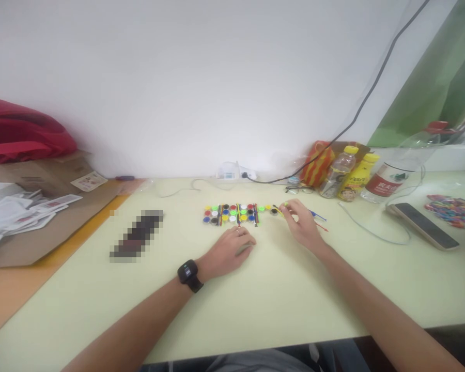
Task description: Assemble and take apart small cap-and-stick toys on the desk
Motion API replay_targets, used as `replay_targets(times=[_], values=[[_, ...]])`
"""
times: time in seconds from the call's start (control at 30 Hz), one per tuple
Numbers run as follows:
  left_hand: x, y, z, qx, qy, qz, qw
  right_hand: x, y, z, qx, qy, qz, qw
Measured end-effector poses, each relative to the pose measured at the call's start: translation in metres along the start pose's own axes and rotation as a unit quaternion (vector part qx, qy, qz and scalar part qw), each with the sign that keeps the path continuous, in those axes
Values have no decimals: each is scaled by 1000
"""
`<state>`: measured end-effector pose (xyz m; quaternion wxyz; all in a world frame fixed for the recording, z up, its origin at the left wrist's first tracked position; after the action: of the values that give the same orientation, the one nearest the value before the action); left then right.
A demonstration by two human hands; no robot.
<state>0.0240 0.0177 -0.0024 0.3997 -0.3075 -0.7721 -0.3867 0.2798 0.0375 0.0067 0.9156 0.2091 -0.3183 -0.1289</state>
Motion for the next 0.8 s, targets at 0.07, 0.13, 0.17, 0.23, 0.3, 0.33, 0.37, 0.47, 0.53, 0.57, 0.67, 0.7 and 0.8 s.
replay_targets(times=[0.07, 0.13, 0.17, 0.23, 0.3, 0.33, 0.37, 0.47, 0.53, 0.57, 0.67, 0.7, 0.8], values=[[0, 0, 0, -1, 0, -3, 1000, -2, -1, 0, -15, -2, 25, 1000], [0, 0, 0, 0, 1, -2, 1000, -4, -4, -1, -41, -15, 58, 997], [0, 0, 0, 0, 1, -1, 1000, -4, -5, -2, -54, -22, 68, 996], [0, 0, 0, -1, 1, 2, 1000, -4, -6, -5, -73, -29, 75, 994], [0, 0, 0, 0, 2, 4, 1000, -4, -6, -8, -71, -28, 81, 994], [0, 0, 0, 0, 2, 5, 1000, -4, -5, -9, -60, -26, 82, 994], [0, 0, 0, 1, 3, 5, 1000, -5, -4, -10, -44, -25, 82, 995], [0, 0, 0, 2, 3, 7, 1000, -9, -3, -13, -6, -26, 83, 996], [0, 0, 0, 3, 2, 8, 1000, -13, -3, -17, -18, -17, 76, 997], [-1, 0, 0, 3, 2, 8, 1000, -14, -4, -19, -30, -10, 69, 997], [0, -1, 1, 2, 1, 6, 1000, -17, -4, -23, -48, -5, 47, 998], [-1, -1, 1, 1, 1, 6, 1000, -18, -3, -23, -43, -8, 43, 998], [-1, -1, 1, -2, 2, 2, 1000, -19, -1, -22, -16, -8, 41, 999]])
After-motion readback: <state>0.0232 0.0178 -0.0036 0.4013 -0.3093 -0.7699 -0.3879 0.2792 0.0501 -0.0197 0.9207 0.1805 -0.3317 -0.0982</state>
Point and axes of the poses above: each hand's wrist, its own y-axis towards the middle knuckle, its own x-axis out of the back of the hand, z = x × y, the point moved 3 cm from there along y, towards the middle knuckle, and after that the axes turned 7 degrees about -x, right-handed, at the moved point
